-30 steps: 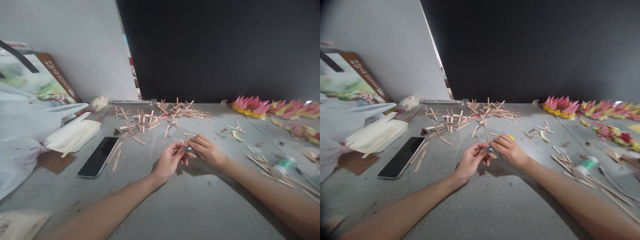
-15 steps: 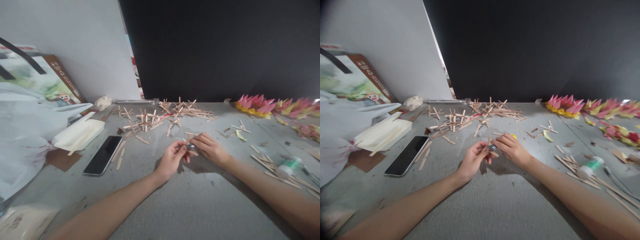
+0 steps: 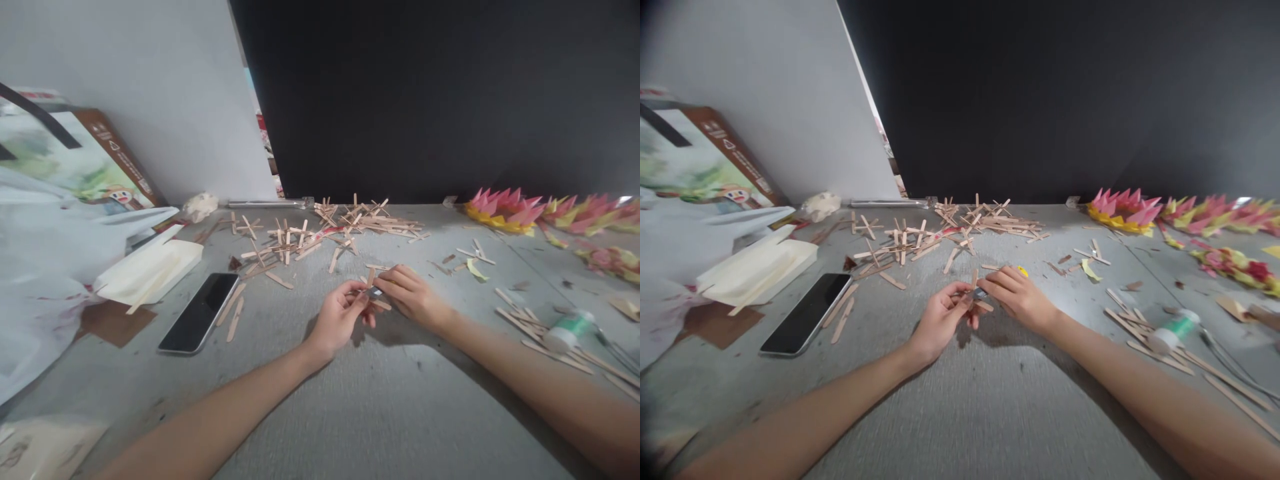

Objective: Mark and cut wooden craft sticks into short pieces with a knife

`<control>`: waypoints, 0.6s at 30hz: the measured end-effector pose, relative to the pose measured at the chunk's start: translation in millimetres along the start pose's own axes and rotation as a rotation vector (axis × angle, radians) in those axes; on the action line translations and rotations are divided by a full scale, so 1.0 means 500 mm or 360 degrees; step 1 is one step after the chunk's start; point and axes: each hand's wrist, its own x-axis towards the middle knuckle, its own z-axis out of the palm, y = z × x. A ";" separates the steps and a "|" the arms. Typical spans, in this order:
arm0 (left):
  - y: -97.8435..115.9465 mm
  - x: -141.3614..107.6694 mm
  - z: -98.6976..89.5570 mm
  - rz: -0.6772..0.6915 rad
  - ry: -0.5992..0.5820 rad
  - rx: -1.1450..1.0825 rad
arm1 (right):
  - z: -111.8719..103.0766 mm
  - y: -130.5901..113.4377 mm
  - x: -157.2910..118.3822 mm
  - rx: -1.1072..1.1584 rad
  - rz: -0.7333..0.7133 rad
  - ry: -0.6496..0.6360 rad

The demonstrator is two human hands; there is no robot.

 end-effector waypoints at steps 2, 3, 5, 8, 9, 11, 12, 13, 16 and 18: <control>0.000 0.000 -0.001 -0.0014 -0.0002 -0.0026 | 0.001 0.002 0.000 0.0014 0.0002 -0.0006; 0.000 0.001 -0.002 -0.0014 -0.0003 -0.0034 | 0.001 0.002 0.000 0.0021 0.0005 -0.0005; -0.001 0.001 -0.003 -0.0002 0.0004 -0.0023 | 0.000 0.000 0.001 0.0033 0.0007 0.0008; -0.001 0.002 -0.004 0.0026 0.0033 0.0042 | 0.000 -0.004 0.005 0.0035 0.0009 0.0015; -0.001 0.002 -0.005 0.0029 0.0036 0.0059 | -0.001 -0.005 0.006 0.0033 0.0009 0.0009; 0.000 0.002 -0.005 0.0028 0.0033 0.0071 | -0.001 -0.005 0.007 0.0031 0.0011 -0.0003; 0.000 0.001 -0.005 0.0026 0.0031 0.0065 | -0.001 -0.004 0.006 0.0034 0.0009 0.0004; 0.001 0.001 -0.005 0.0023 0.0028 0.0054 | -0.002 -0.003 0.006 0.0037 0.0010 0.0008; 0.001 0.001 -0.005 0.0026 0.0034 0.0032 | -0.001 -0.001 0.005 0.0047 0.0028 0.0007; 0.001 0.001 -0.004 0.0031 0.0038 0.0046 | 0.000 -0.001 0.005 0.0045 0.0039 -0.0011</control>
